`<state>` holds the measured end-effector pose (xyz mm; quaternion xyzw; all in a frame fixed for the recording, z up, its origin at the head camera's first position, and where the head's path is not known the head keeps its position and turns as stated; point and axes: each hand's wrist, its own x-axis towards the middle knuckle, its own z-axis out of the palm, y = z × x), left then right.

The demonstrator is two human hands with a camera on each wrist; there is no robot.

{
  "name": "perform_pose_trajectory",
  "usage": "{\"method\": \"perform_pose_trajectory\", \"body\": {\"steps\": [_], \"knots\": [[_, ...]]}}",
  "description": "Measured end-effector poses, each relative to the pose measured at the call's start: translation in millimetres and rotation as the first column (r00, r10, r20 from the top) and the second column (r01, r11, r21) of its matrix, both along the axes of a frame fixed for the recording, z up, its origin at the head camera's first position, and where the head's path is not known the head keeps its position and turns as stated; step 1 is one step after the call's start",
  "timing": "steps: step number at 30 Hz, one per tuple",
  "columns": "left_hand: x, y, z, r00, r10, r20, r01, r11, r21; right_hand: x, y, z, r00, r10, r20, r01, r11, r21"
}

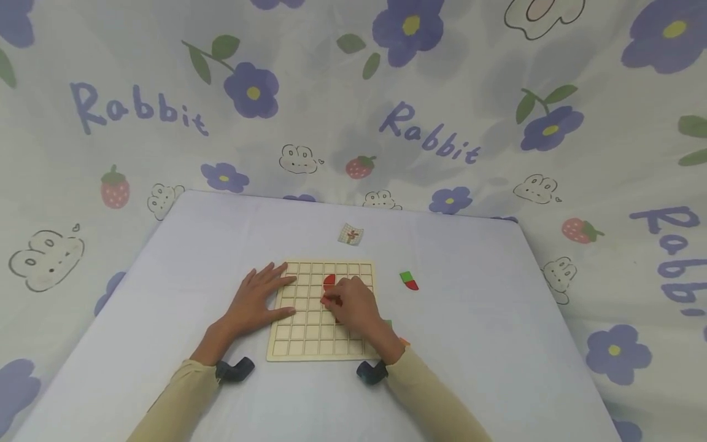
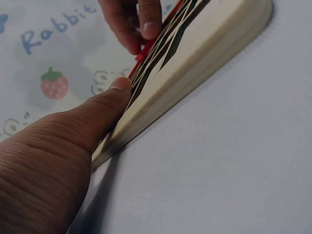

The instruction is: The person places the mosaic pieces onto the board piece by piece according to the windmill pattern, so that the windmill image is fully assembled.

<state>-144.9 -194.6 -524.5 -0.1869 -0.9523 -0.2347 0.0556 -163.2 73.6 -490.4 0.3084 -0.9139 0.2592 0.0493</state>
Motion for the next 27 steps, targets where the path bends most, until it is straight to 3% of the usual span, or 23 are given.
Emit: {"method": "perform_pose_trajectory", "body": {"steps": [5, 9, 19, 27], "knots": [[0.5, 1.6, 0.6, 1.0, -0.008, -0.021, 0.008, 1.0, 0.016, -7.3, 2.2, 1.6, 0.99, 0.056, -0.13, -0.035, 0.987, 0.156], [1.3, 2.8, -0.3, 1.0, -0.009, -0.024, 0.009, 1.0, 0.02, -11.7, 2.1, 2.7, 0.984, 0.103, -0.148, -0.057, 0.957, 0.285], [0.1, 0.9, 0.4, 1.0, -0.013, -0.008, 0.013, 1.0, 0.012, -14.2, -9.2, 5.8, 0.978, 0.175, -0.117, -0.143, 0.961, 0.237], [-0.9, -1.9, -1.0, 1.0, -0.012, -0.007, 0.012, 1.0, 0.011, -13.3, -19.4, 7.8, 0.986, 0.156, -0.053, -0.142, 0.969, 0.205]]}}
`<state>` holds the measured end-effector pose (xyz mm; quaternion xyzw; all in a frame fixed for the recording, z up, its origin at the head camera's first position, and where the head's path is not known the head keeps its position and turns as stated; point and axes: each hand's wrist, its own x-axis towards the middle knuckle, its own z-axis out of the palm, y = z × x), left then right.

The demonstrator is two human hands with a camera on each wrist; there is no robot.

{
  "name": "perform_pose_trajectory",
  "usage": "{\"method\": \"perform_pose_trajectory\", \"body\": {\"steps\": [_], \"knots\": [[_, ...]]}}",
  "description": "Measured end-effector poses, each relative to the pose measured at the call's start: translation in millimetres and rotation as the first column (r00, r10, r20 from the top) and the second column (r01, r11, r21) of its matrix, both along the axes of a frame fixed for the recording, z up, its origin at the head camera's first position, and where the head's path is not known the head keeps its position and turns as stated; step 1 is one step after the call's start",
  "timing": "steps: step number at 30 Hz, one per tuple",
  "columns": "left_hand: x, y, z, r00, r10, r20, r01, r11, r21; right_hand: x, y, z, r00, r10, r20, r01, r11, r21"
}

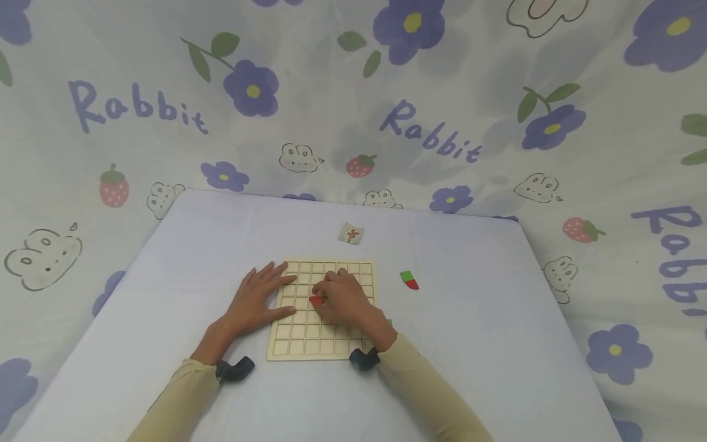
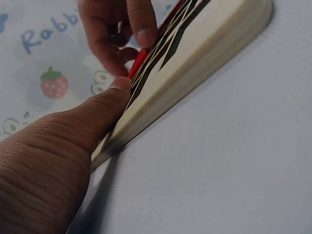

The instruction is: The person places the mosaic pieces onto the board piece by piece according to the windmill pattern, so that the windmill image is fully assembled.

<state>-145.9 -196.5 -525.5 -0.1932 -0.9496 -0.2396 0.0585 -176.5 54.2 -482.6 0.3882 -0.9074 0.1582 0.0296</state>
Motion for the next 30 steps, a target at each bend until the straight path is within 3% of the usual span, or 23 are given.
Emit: {"method": "perform_pose_trajectory", "body": {"steps": [5, 7, 10, 12, 16, 19, 23, 27, 30], "knots": [[1.1, -0.9, 0.9, 1.0, 0.004, -0.005, -0.004, 1.0, 0.008, 0.1, -6.1, 1.2, 0.999, 0.004, 0.039, -0.004, 1.0, 0.017], [1.8, -0.2, 1.8, 1.0, 0.004, -0.01, -0.004, 1.0, 0.017, -0.5, -5.2, 3.7, 0.994, 0.008, 0.106, -0.004, 0.999, -0.039], [2.5, 1.7, 3.2, 1.0, -0.001, -0.012, 0.001, 1.0, 0.03, -1.5, 2.2, 8.3, 0.971, -0.017, 0.24, 0.063, 0.98, -0.188], [3.3, 2.8, 5.0, 1.0, 0.0, -0.007, 0.0, 0.999, 0.039, -2.4, 9.4, 10.6, 0.942, -0.051, 0.332, 0.157, 0.941, -0.3], [4.8, 4.1, 7.2, 1.0, 0.014, -0.003, -0.014, 0.999, 0.03, -1.1, 22.5, 11.3, 0.873, -0.126, 0.471, 0.357, 0.824, -0.441], [4.9, 4.1, 6.6, 1.0, 0.017, -0.006, -0.017, 1.0, 0.019, 2.2, 27.6, 6.3, 0.844, -0.13, 0.521, 0.412, 0.779, -0.473], [4.1, 3.1, 5.8, 1.0, 0.011, -0.012, -0.011, 1.0, 0.016, 8.6, 26.4, -2.7, 0.856, -0.121, 0.503, 0.377, 0.812, -0.446], [2.7, 2.4, 3.5, 1.0, 0.014, -0.02, -0.013, 1.0, 0.009, 14.6, 21.2, -7.4, 0.886, -0.124, 0.448, 0.323, 0.857, -0.402], [2.2, 2.3, 1.6, 1.0, 0.014, -0.019, -0.014, 1.0, 0.007, 17.2, 18.7, -10.2, 0.922, -0.139, 0.362, 0.281, 0.884, -0.373]]}}
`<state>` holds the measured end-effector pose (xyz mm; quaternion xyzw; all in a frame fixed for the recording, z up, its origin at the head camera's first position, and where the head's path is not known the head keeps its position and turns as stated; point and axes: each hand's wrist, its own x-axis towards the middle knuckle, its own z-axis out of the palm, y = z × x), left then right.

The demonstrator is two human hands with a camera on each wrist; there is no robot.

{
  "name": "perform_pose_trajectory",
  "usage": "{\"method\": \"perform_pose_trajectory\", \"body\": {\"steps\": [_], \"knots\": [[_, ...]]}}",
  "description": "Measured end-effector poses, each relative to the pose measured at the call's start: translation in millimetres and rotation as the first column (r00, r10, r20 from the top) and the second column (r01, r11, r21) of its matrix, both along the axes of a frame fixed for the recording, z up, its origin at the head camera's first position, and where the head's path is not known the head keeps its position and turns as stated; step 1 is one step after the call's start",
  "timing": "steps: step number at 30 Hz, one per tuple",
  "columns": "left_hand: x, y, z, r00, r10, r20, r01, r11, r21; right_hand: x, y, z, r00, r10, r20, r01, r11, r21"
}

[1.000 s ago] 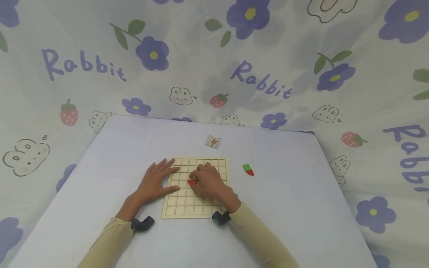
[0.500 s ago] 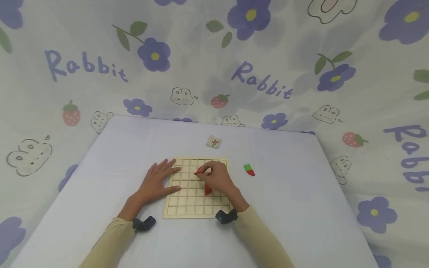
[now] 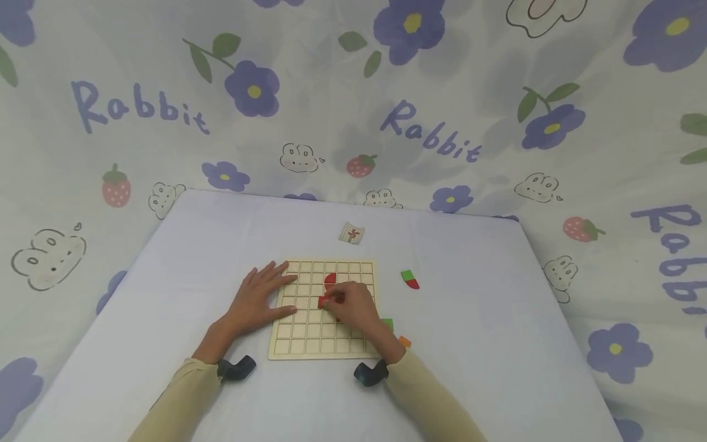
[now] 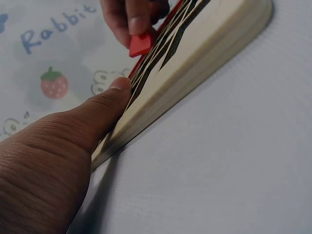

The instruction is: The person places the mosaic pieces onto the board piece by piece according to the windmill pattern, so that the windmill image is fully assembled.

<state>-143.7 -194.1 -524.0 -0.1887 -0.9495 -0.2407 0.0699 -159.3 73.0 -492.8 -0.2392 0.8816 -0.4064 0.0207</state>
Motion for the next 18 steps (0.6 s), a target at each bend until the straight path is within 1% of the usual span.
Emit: {"method": "perform_pose_trajectory", "body": {"steps": [3, 6, 8, 10, 13, 18], "knots": [[-0.1, -0.2, -0.7, 1.0, -0.002, 0.01, 0.002, 1.0, -0.003, 1.7, -2.3, -0.7, 0.994, -0.009, -0.111, 0.019, 0.996, 0.085], [1.0, -1.2, 1.8, 1.0, -0.001, 0.016, 0.001, 1.0, -0.008, 3.5, -7.5, 1.7, 0.975, 0.015, -0.22, 0.029, 0.981, 0.191], [1.7, -1.7, 3.2, 1.0, 0.003, 0.012, -0.003, 1.0, -0.011, 4.4, -12.1, 4.3, 0.959, 0.062, -0.277, 0.02, 0.958, 0.286], [2.1, -1.2, 4.6, 1.0, 0.002, 0.009, -0.002, 1.0, 0.003, 5.3, -16.1, 6.5, 0.939, 0.114, -0.325, 0.018, 0.926, 0.378], [1.3, 0.0, 2.6, 1.0, -0.003, 0.003, 0.003, 1.0, 0.01, 5.7, -19.1, 9.0, 0.913, 0.184, -0.363, 0.006, 0.885, 0.465], [0.3, 0.1, 1.8, 1.0, -0.008, -0.013, 0.008, 1.0, 0.009, 3.5, -18.0, 12.7, 0.889, 0.266, -0.372, -0.05, 0.865, 0.499]]}}
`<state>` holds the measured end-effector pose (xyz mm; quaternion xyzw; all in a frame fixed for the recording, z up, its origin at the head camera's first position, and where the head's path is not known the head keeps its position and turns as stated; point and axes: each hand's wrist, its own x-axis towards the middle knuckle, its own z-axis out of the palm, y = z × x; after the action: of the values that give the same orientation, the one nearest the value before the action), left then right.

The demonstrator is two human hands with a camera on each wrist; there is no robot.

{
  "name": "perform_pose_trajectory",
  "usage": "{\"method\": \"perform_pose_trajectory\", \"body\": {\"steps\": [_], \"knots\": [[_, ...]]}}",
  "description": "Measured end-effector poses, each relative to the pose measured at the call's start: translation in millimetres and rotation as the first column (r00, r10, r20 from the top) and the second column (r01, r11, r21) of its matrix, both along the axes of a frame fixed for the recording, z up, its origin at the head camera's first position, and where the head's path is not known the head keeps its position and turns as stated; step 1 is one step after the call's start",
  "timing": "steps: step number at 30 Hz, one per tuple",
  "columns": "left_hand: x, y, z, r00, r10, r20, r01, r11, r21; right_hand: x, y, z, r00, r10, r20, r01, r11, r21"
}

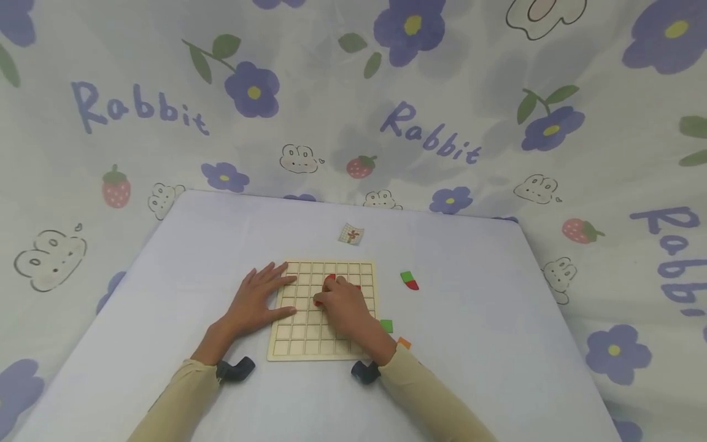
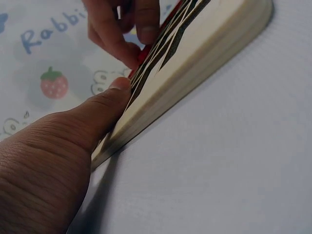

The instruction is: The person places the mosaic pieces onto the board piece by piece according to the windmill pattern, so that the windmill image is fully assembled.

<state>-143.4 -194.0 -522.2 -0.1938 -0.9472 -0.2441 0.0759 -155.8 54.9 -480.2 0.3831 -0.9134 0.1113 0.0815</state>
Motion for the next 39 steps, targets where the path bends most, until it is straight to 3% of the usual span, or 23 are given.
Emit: {"method": "perform_pose_trajectory", "body": {"steps": [12, 19, 30, 39], "knots": [[1.5, 1.0, -0.9, 1.0, -0.001, 0.0, 0.001, 1.0, 0.001, -6.6, 13.7, 4.0, 0.988, 0.129, 0.079, -0.129, 0.992, -0.012], [2.7, 1.5, -0.4, 1.0, -0.001, -0.002, 0.001, 1.0, -0.003, -5.3, 15.6, 5.5, 0.993, 0.106, 0.061, -0.106, 0.994, -0.002], [-0.6, -1.0, -3.2, 1.0, -0.004, 0.006, 0.004, 1.0, -0.016, -13.6, 19.9, 1.0, 0.989, 0.131, 0.069, -0.124, 0.988, -0.093], [0.1, -0.2, -0.5, 1.0, -0.005, 0.021, 0.005, 1.0, 0.007, -9.2, 24.3, -1.2, 0.994, 0.089, 0.059, -0.08, 0.987, -0.137]]}}
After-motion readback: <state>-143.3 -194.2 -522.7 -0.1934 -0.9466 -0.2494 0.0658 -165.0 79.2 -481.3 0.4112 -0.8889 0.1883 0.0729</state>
